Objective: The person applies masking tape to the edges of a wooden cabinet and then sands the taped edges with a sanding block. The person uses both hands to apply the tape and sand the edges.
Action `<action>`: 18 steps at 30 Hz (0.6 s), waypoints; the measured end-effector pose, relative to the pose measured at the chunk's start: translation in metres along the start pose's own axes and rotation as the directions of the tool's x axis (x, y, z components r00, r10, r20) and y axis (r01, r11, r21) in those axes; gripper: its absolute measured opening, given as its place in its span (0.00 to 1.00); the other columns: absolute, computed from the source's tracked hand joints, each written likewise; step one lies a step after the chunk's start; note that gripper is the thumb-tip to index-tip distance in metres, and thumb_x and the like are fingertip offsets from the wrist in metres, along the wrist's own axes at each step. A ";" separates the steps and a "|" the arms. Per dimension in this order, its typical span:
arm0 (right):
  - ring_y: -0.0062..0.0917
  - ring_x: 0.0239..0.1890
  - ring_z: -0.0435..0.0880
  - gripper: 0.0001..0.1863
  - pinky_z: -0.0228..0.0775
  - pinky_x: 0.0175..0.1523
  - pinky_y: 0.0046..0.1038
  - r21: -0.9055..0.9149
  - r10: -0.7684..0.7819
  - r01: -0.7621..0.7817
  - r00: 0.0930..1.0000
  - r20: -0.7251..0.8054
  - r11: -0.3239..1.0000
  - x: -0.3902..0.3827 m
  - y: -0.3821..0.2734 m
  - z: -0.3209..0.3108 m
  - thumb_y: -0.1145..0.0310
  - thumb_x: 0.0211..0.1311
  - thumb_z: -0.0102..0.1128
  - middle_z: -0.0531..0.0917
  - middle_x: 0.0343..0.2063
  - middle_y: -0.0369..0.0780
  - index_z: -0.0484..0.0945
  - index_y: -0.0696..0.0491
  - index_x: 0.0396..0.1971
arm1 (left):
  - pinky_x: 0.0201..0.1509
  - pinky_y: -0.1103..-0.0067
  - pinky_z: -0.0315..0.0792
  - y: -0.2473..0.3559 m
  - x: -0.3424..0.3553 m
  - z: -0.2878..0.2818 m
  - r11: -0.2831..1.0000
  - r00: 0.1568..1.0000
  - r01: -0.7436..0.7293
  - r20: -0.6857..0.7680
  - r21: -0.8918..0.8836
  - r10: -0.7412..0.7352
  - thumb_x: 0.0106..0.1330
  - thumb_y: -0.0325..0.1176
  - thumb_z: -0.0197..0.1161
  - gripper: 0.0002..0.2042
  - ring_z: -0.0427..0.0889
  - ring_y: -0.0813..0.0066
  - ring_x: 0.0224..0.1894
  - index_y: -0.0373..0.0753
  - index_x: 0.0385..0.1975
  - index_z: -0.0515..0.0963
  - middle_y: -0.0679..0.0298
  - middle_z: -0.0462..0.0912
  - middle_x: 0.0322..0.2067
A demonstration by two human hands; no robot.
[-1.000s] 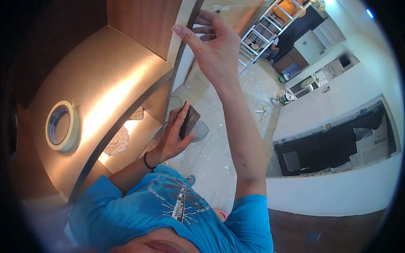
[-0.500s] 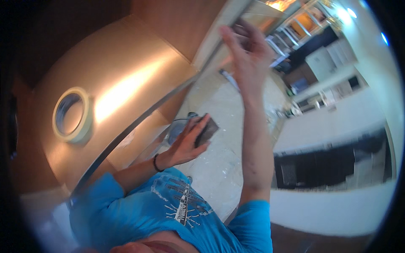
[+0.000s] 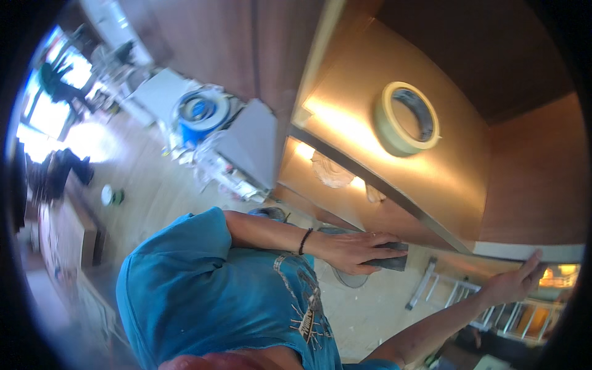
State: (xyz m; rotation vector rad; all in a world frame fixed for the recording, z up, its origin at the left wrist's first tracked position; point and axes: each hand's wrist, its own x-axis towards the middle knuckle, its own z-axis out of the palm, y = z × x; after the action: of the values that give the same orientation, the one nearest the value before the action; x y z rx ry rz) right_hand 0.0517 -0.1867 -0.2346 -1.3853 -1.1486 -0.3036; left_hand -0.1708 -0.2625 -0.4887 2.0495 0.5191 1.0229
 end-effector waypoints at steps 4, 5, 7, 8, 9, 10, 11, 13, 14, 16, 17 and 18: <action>0.38 0.58 0.82 0.39 0.73 0.65 0.32 -0.057 -0.161 0.158 0.986 -0.048 0.986 0.016 0.036 0.003 0.46 0.68 0.67 0.82 0.59 0.52 0.74 0.67 0.63 | 0.73 0.60 0.64 0.023 -0.017 0.007 0.992 0.984 0.112 -0.149 0.060 -0.102 0.73 0.35 0.55 0.33 0.67 0.43 0.69 0.39 0.77 0.55 0.44 0.60 0.69; 0.39 0.58 0.83 0.40 0.74 0.64 0.31 -0.085 -0.174 0.170 0.984 -0.032 0.982 0.020 0.040 0.000 0.45 0.68 0.66 0.82 0.59 0.53 0.74 0.68 0.63 | 0.72 0.60 0.65 0.029 -0.025 0.012 0.988 0.972 0.149 -0.186 0.028 -0.141 0.74 0.36 0.55 0.33 0.67 0.43 0.68 0.39 0.77 0.55 0.43 0.60 0.69; 0.37 0.58 0.83 0.38 0.74 0.63 0.29 0.046 -0.142 0.146 0.987 -0.073 0.988 0.023 0.081 -0.001 0.45 0.68 0.67 0.83 0.58 0.49 0.76 0.65 0.62 | 0.71 0.62 0.66 0.033 -0.041 0.021 0.978 0.964 0.208 -0.172 0.020 -0.202 0.77 0.39 0.53 0.31 0.68 0.42 0.68 0.39 0.77 0.55 0.43 0.61 0.69; 0.36 0.58 0.83 0.38 0.74 0.63 0.29 0.037 -0.132 0.135 0.989 -0.071 0.990 0.027 0.085 0.004 0.45 0.67 0.67 0.84 0.58 0.47 0.77 0.63 0.62 | 0.71 0.62 0.66 0.038 -0.047 0.026 0.973 0.956 0.231 -0.189 0.021 -0.223 0.77 0.40 0.53 0.31 0.68 0.42 0.68 0.39 0.77 0.55 0.42 0.61 0.69; 0.35 0.58 0.83 0.37 0.74 0.63 0.29 0.023 -0.126 0.128 0.989 -0.074 0.992 0.031 0.085 0.009 0.44 0.67 0.67 0.84 0.58 0.46 0.77 0.62 0.62 | 0.71 0.62 0.66 0.040 -0.051 0.031 0.969 0.950 0.246 -0.204 0.020 -0.237 0.77 0.40 0.53 0.31 0.68 0.42 0.68 0.38 0.77 0.55 0.42 0.62 0.68; 0.35 0.58 0.83 0.36 0.75 0.62 0.29 0.005 -0.118 0.119 0.990 -0.079 0.993 0.034 0.086 0.013 0.44 0.67 0.67 0.85 0.57 0.44 0.78 0.61 0.61 | 0.71 0.61 0.67 0.037 -0.055 0.037 0.969 0.948 0.230 -0.244 0.088 -0.203 0.79 0.41 0.51 0.30 0.68 0.43 0.68 0.37 0.77 0.55 0.42 0.63 0.68; 0.34 0.57 0.84 0.36 0.75 0.62 0.29 0.039 -0.120 0.123 0.991 -0.064 0.992 0.039 0.093 0.015 0.44 0.66 0.67 0.85 0.57 0.43 0.79 0.59 0.61 | 0.71 0.61 0.67 0.040 -0.056 0.039 0.964 0.934 0.257 -0.271 0.065 -0.231 0.79 0.41 0.51 0.30 0.68 0.43 0.68 0.37 0.77 0.55 0.42 0.63 0.68; 0.32 0.57 0.84 0.35 0.75 0.62 0.28 0.078 -0.120 0.124 0.991 -0.065 0.989 0.050 0.101 0.019 0.43 0.65 0.68 0.86 0.55 0.40 0.81 0.57 0.60 | 0.71 0.61 0.66 0.045 -0.054 0.034 0.959 0.919 0.283 -0.289 0.016 -0.267 0.79 0.41 0.50 0.30 0.68 0.44 0.69 0.37 0.76 0.56 0.43 0.64 0.68; 0.31 0.26 0.78 0.23 0.72 0.32 0.36 0.293 -0.467 0.533 0.843 -0.268 0.793 0.037 0.068 0.018 0.55 0.68 0.70 0.83 0.25 0.49 0.83 0.65 0.39 | 0.72 0.60 0.65 0.047 -0.049 0.031 0.965 0.924 0.264 -0.291 0.010 -0.250 0.80 0.42 0.49 0.29 0.68 0.44 0.69 0.37 0.76 0.56 0.43 0.64 0.69; 0.30 0.26 0.76 0.22 0.71 0.32 0.36 0.241 -0.497 0.551 0.831 -0.251 0.799 0.045 0.072 0.013 0.55 0.68 0.70 0.81 0.24 0.47 0.80 0.64 0.33 | 0.73 0.60 0.65 0.037 -0.033 0.031 0.979 0.919 0.203 -0.346 -0.001 -0.191 0.81 0.42 0.48 0.29 0.68 0.44 0.69 0.37 0.76 0.56 0.43 0.64 0.69; 0.30 0.26 0.75 0.23 0.71 0.32 0.36 0.215 -0.509 0.553 0.830 -0.229 0.805 0.045 0.075 0.009 0.55 0.68 0.70 0.80 0.23 0.46 0.79 0.63 0.31 | 0.73 0.60 0.64 0.034 -0.026 0.033 0.983 0.912 0.183 -0.371 -0.015 -0.175 0.81 0.43 0.48 0.28 0.68 0.44 0.69 0.37 0.76 0.56 0.43 0.64 0.69; 0.30 0.25 0.74 0.24 0.70 0.32 0.36 0.236 -0.516 0.565 0.822 -0.239 0.791 0.047 0.076 0.011 0.55 0.68 0.70 0.78 0.21 0.45 0.76 0.62 0.28 | 0.74 0.60 0.63 0.032 -0.020 0.037 0.988 0.912 0.142 -0.380 -0.054 -0.151 0.82 0.43 0.46 0.28 0.66 0.45 0.71 0.36 0.76 0.56 0.44 0.64 0.69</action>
State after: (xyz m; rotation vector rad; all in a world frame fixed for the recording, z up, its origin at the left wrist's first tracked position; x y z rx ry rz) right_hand 0.1267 -0.1380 -0.2470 -0.7236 -1.3789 -0.6170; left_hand -0.1525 -0.3119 -0.4871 1.7596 0.8436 1.3388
